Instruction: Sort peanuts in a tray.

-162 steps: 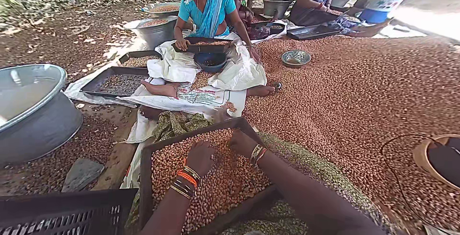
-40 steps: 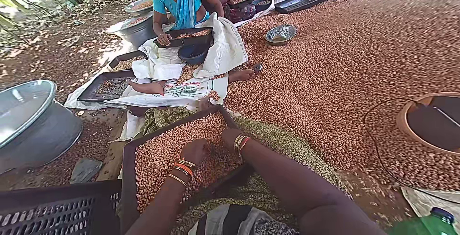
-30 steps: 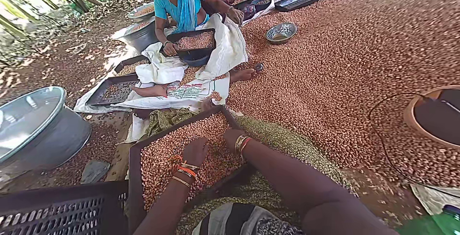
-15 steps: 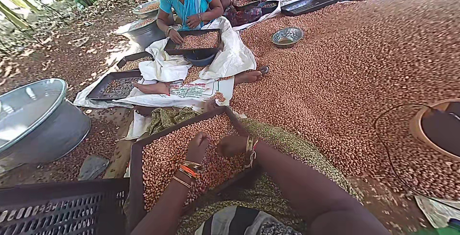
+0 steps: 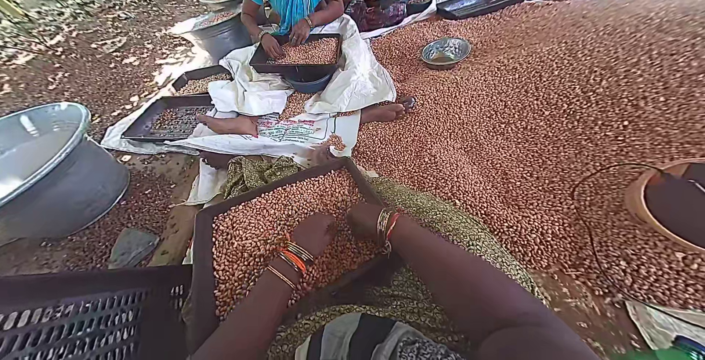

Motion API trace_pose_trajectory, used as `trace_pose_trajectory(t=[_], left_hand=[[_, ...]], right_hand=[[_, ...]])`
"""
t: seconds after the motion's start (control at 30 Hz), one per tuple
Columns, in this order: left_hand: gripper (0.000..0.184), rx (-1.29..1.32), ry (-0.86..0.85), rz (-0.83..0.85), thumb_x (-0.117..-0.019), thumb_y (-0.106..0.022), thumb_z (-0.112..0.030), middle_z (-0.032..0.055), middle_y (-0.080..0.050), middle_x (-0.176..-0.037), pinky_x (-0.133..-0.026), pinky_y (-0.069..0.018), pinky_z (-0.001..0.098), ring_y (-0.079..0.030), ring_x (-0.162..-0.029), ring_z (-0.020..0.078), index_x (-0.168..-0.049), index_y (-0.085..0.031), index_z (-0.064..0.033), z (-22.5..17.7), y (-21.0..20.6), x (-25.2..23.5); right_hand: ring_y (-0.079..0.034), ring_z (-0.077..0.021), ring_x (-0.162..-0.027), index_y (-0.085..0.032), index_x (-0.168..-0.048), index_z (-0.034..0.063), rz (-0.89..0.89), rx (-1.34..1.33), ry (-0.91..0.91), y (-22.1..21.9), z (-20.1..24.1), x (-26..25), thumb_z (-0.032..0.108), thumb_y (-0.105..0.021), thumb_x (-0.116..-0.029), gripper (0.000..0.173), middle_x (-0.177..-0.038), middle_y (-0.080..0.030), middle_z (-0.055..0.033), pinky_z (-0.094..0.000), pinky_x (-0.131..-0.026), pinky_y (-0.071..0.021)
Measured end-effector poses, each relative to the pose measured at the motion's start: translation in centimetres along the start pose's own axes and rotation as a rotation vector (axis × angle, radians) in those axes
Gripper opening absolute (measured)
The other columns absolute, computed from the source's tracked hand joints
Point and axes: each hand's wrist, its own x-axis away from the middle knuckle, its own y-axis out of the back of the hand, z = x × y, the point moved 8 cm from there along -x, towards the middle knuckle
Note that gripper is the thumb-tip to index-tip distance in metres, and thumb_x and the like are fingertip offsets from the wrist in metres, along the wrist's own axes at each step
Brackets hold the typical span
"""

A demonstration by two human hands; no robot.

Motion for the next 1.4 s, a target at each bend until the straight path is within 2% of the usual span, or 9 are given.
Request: trace_pose_trajectory(t=[0.27,0.57,0.8,0.93,1.0,1.07,1.13,1.23,1.4], left_hand=[[0.029,-0.070,0.009,0.010,-0.1052,-0.053,-0.019,0.0178,-0.066,-0.132,-0.104,-0.0488,0.0577,-0.062,-0.126,0.0356,-0.124,-0.069,-0.0050,0.6,-0.8,-0.5],[0.029,-0.147,0.127,0.009,-0.1053,-0.054,-0.019,0.0190,-0.064,-0.134,-0.098,-0.0518,0.0617,-0.062,-0.125,0.0397,-0.129,-0.066,-0.0066,0.4,-0.7,-0.2],[0.031,-0.175,0.134,0.029,-0.1064,-0.049,-0.018,0.0199,-0.064,-0.133,-0.097,-0.0518,0.0626,-0.062,-0.124,0.0403,-0.132,-0.063,-0.0059,0.5,-0.7,-0.1],[0.036,-0.081,-0.051,-0.004,-0.1065,-0.051,-0.021,0.0183,-0.066,-0.133,-0.100,-0.0505,0.0612,-0.064,-0.123,0.0387,-0.140,-0.060,-0.0121,-1.1,-1.1,0.4],[0.038,-0.097,-0.163,0.065,-0.1071,-0.051,-0.023,0.0202,-0.066,-0.133,-0.099,-0.0496,0.0649,-0.064,-0.122,0.0423,-0.143,-0.059,-0.0140,-2.6,-2.3,0.5],[0.034,-0.145,-0.169,0.119,-0.1077,-0.049,-0.024,0.0207,-0.067,-0.129,-0.095,-0.0499,0.0674,-0.064,-0.119,0.0437,-0.137,-0.062,-0.0124,-3.1,-3.2,0.3],[0.034,-0.167,-0.110,0.099,-0.1096,-0.046,-0.027,0.0211,-0.068,-0.127,-0.094,-0.0507,0.0676,-0.065,-0.118,0.0442,-0.133,-0.064,-0.0104,-2.4,-3.1,-0.1],[0.031,-0.191,0.079,0.036,-0.1084,-0.047,-0.023,0.0222,-0.068,-0.124,-0.089,-0.0529,0.0673,-0.066,-0.115,0.0451,-0.129,-0.065,-0.0091,-0.3,-1.1,-0.3],[0.036,-0.113,0.301,-0.195,-0.1064,-0.046,-0.013,0.0205,-0.064,-0.133,-0.097,-0.0526,0.0601,-0.063,-0.123,0.0406,-0.139,-0.059,-0.0097,3.5,2.9,1.1]], right_hand=[[-0.065,-0.0466,-0.111,-0.069,-0.106,-0.0082,0.013,0.019,-0.083,0.1,0.0,-0.1,0.010,-0.066,-0.0958,0.021,-0.113,-0.067,-0.0285,-0.0666,-0.091,-0.0507],[-0.064,-0.0474,-0.115,-0.069,-0.112,-0.0062,0.047,0.052,-0.201,0.1,0.1,1.1,0.015,-0.069,-0.0952,0.027,-0.121,-0.066,-0.0279,-0.0696,-0.088,-0.0516],[-0.067,-0.0459,-0.103,-0.070,-0.099,-0.0056,0.086,0.076,-0.088,-0.8,-0.5,0.2,0.018,-0.069,-0.0943,0.024,-0.105,-0.069,-0.0266,-0.0688,-0.085,-0.0511],[-0.066,-0.0341,-0.091,-0.071,-0.101,-0.0097,-0.085,-0.335,0.029,2.5,-1.7,1.6,0.013,-0.069,-0.0951,0.023,-0.096,-0.069,-0.0234,-0.0552,-0.087,-0.0502],[-0.067,-0.0148,-0.076,-0.065,-0.094,-0.0051,-0.157,-0.700,0.007,3.5,-2.5,2.8,0.004,-0.067,-0.0941,0.009,-0.085,-0.068,-0.0092,-0.0343,-0.075,-0.0582],[-0.071,-0.0133,-0.074,-0.058,-0.096,-0.0016,-0.171,-0.943,0.009,3.4,-2.6,3.1,-0.007,-0.065,-0.0908,0.010,-0.085,-0.069,-0.0062,-0.0311,-0.073,-0.0612],[-0.069,-0.0157,-0.077,-0.060,-0.103,-0.0045,-0.178,-0.831,0.014,3.1,-2.3,2.4,-0.009,-0.065,-0.0885,0.016,-0.092,-0.069,-0.0098,-0.0334,-0.074,-0.0596],[-0.066,-0.0339,-0.105,-0.070,-0.113,-0.0069,-0.114,-0.367,-0.003,1.8,-1.2,0.8,0.003,-0.067,-0.0933,0.022,-0.113,-0.069,-0.0231,-0.0517,-0.096,-0.0505],[-0.066,-0.0429,-0.108,-0.073,-0.106,-0.0042,-0.040,-0.012,0.061,-0.3,-0.3,-1.2,0.012,-0.066,-0.0972,0.020,-0.108,-0.070,-0.0250,-0.0632,-0.096,-0.0494]])
